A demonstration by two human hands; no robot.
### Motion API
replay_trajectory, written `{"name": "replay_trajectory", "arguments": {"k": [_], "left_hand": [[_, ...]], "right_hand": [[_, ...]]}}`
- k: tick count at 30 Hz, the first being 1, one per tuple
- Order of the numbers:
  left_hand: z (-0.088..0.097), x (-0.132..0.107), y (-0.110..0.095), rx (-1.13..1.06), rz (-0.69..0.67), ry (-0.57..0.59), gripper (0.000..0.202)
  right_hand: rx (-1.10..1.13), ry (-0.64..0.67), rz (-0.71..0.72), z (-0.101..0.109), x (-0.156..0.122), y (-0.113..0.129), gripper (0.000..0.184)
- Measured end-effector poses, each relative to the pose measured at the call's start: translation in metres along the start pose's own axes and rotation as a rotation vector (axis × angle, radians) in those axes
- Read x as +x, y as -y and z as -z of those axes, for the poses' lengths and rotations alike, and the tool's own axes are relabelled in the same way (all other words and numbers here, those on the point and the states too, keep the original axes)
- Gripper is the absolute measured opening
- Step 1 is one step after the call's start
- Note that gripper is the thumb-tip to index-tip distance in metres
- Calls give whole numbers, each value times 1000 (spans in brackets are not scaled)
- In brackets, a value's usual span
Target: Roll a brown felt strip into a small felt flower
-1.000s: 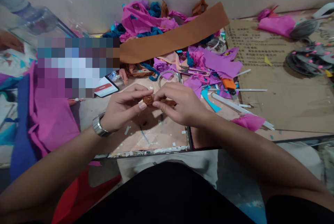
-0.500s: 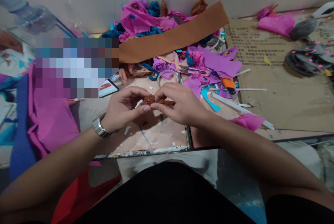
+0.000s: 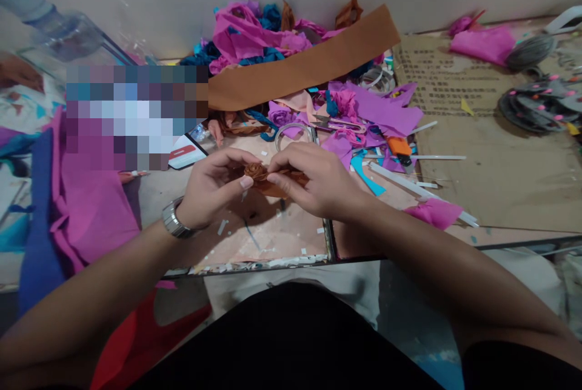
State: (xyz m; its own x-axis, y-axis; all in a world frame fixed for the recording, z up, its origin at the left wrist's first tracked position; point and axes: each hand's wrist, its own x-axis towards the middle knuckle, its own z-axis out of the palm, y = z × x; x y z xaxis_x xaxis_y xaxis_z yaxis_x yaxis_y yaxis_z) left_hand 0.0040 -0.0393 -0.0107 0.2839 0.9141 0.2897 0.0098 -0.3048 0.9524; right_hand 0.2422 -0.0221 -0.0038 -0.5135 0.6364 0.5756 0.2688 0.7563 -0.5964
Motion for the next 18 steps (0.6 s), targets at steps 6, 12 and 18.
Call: {"name": "replay_trajectory", "arguments": {"k": [6, 12, 18], "left_hand": [[-1, -1, -4, 3, 1, 67, 26], [1, 1, -3, 9, -6, 90, 27], [2, 3, 0, -18, -36, 123, 30]], "right_hand": [[-1, 9, 8, -1, 1, 1, 9], [11, 20, -39, -1, 0, 2, 10], [43, 20, -105, -3, -3, 0, 18]]}}
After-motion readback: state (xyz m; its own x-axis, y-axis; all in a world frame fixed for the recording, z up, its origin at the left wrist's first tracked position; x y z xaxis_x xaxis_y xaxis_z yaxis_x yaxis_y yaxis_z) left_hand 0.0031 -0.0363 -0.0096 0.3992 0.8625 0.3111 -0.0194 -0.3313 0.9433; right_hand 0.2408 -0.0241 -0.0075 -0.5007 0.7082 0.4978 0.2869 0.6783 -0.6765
